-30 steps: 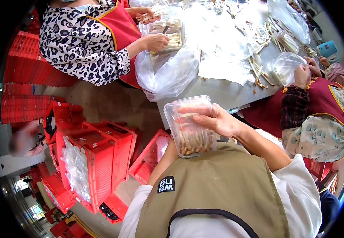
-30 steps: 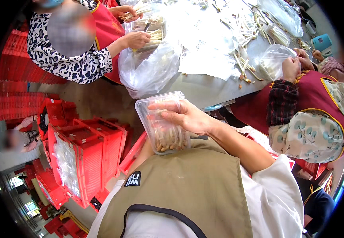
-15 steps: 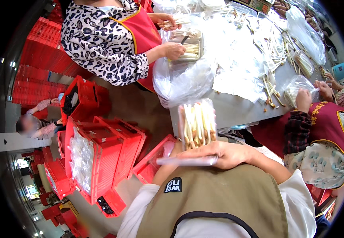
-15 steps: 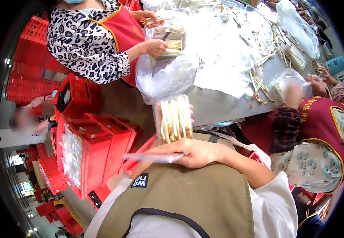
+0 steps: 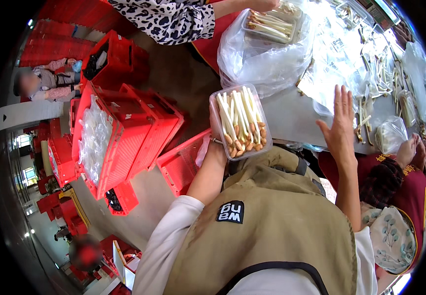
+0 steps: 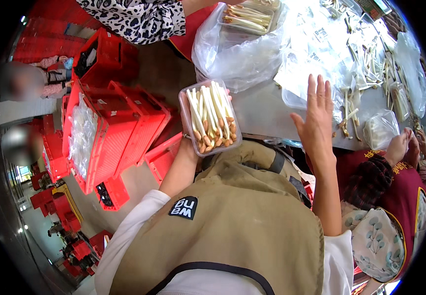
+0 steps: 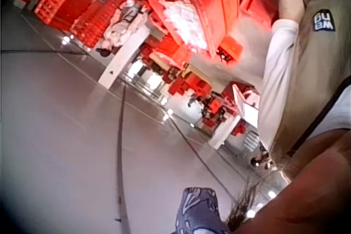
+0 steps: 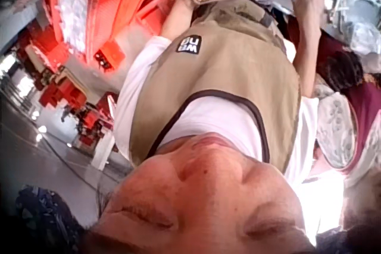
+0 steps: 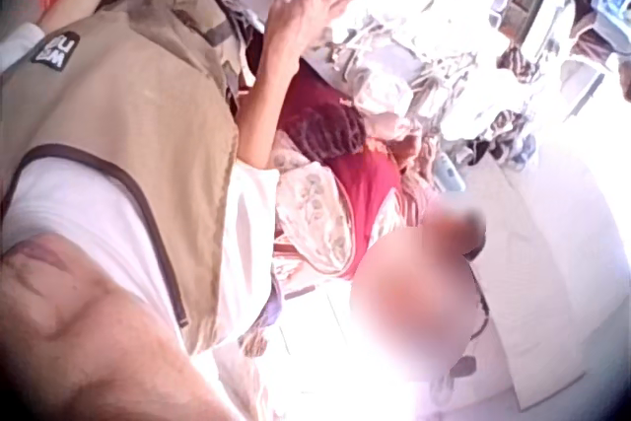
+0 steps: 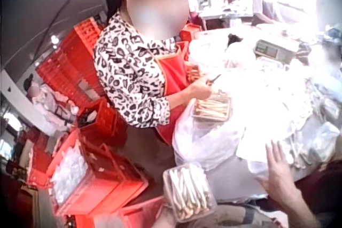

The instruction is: The person packs enoki mushrooms into clear plastic containers, places them into plastic bags, and seals them. They also handle red crates and transfer packaged items between containers.

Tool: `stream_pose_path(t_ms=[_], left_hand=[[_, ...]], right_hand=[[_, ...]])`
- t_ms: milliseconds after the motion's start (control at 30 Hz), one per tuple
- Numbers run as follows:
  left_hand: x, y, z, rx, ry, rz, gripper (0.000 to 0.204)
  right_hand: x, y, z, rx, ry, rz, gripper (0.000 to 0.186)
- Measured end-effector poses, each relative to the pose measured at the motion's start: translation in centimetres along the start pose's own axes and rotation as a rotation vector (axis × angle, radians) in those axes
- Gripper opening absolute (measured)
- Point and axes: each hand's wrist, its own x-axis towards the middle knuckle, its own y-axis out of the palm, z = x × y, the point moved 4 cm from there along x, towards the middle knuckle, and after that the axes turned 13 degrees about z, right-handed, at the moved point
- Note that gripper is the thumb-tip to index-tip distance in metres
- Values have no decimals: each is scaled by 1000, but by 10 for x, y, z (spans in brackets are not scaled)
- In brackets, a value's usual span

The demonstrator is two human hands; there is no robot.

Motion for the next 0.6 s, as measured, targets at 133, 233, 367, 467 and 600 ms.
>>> stream_pose_path(t_ms=[133, 233, 367, 467, 600], left_hand=[[4, -1, 4, 34, -6, -23, 75], [11, -4, 9, 35, -31, -25, 78], [19, -5, 17, 137, -92, -113, 80], [23, -9, 18, 390, -33, -174, 67], [16, -4, -7, 951, 292, -413, 35]], right_hand=[[-7, 44, 2, 500, -71, 357, 61], [-19, 88, 24, 1284, 53, 783, 52], [-16, 128, 32, 1853, 147, 905, 53], [-11, 137, 25, 1989, 233, 875, 53], [-10, 142, 7, 1972, 135, 656, 55]])
